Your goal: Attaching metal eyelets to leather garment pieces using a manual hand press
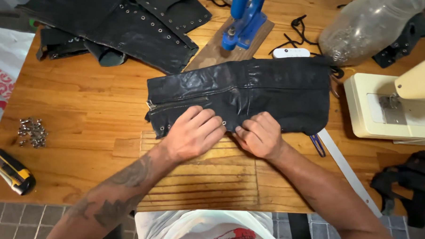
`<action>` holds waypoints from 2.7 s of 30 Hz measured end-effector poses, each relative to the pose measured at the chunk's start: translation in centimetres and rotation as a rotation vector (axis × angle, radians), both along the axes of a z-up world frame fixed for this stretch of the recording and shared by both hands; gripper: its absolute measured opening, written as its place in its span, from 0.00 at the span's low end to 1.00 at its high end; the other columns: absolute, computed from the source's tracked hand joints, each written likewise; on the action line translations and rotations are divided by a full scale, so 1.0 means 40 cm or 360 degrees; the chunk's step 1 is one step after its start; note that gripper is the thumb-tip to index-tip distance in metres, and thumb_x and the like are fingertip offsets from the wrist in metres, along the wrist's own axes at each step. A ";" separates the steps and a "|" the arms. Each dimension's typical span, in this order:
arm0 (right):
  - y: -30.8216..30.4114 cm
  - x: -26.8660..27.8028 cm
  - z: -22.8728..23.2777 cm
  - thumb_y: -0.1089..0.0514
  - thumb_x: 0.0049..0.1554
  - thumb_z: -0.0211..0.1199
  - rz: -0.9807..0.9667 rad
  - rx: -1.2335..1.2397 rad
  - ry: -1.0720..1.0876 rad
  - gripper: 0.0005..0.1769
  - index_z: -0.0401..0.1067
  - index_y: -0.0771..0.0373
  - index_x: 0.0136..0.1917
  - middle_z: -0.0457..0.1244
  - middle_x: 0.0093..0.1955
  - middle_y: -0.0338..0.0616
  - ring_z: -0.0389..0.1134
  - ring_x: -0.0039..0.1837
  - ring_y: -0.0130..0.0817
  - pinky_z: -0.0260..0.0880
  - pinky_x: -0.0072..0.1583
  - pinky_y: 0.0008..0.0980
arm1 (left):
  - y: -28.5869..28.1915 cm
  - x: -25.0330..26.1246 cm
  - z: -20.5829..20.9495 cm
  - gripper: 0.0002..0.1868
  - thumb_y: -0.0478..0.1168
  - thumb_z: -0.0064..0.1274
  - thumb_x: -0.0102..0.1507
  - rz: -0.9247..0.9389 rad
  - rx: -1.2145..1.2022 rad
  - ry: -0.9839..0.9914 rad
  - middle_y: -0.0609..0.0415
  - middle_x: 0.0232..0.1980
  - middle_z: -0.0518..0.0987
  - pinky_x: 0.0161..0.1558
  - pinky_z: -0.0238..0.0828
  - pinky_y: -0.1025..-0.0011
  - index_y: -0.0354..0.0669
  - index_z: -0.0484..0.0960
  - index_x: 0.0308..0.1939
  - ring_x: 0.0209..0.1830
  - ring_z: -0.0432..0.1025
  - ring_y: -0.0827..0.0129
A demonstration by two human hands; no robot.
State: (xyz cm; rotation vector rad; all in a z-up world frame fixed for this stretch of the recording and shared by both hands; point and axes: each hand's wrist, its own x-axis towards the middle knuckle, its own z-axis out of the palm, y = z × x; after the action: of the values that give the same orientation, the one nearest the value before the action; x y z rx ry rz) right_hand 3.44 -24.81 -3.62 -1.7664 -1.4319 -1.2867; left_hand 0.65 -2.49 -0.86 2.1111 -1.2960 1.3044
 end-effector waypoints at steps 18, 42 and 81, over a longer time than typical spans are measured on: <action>0.035 -0.049 0.074 0.59 0.63 0.61 0.0053 -0.0225 0.0967 0.07 0.77 0.63 0.48 0.69 0.42 0.45 0.72 0.38 0.47 0.74 0.38 0.41 | 0.030 0.023 -0.024 0.21 0.30 0.32 0.71 -0.0401 0.0180 -0.0274 0.51 0.28 0.65 0.34 0.64 0.66 0.40 0.74 0.26 0.26 0.62 0.59; 0.017 -0.011 0.049 0.60 0.60 0.66 0.0443 -0.0196 0.1521 0.06 0.78 0.65 0.48 0.70 0.41 0.48 0.72 0.39 0.44 0.73 0.40 0.38 | 0.037 0.031 -0.003 0.17 0.32 0.37 0.69 -0.0469 0.0248 -0.0450 0.49 0.31 0.70 0.35 0.66 0.63 0.39 0.78 0.28 0.30 0.69 0.55; -0.008 0.018 0.060 0.59 0.58 0.67 0.0624 -0.0758 0.2245 0.08 0.71 0.63 0.49 0.65 0.33 0.49 0.67 0.34 0.42 0.70 0.40 0.43 | 0.020 0.016 -0.041 0.18 0.35 0.35 0.74 -0.0215 0.0141 -0.0270 0.45 0.36 0.75 0.42 0.75 0.59 0.39 0.81 0.35 0.36 0.75 0.54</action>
State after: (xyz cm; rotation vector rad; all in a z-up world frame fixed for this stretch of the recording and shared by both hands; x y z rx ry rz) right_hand 4.17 -25.14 -1.23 -1.8006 -1.0573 0.5761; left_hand 1.30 -1.68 -2.49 1.9656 -1.5637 1.4172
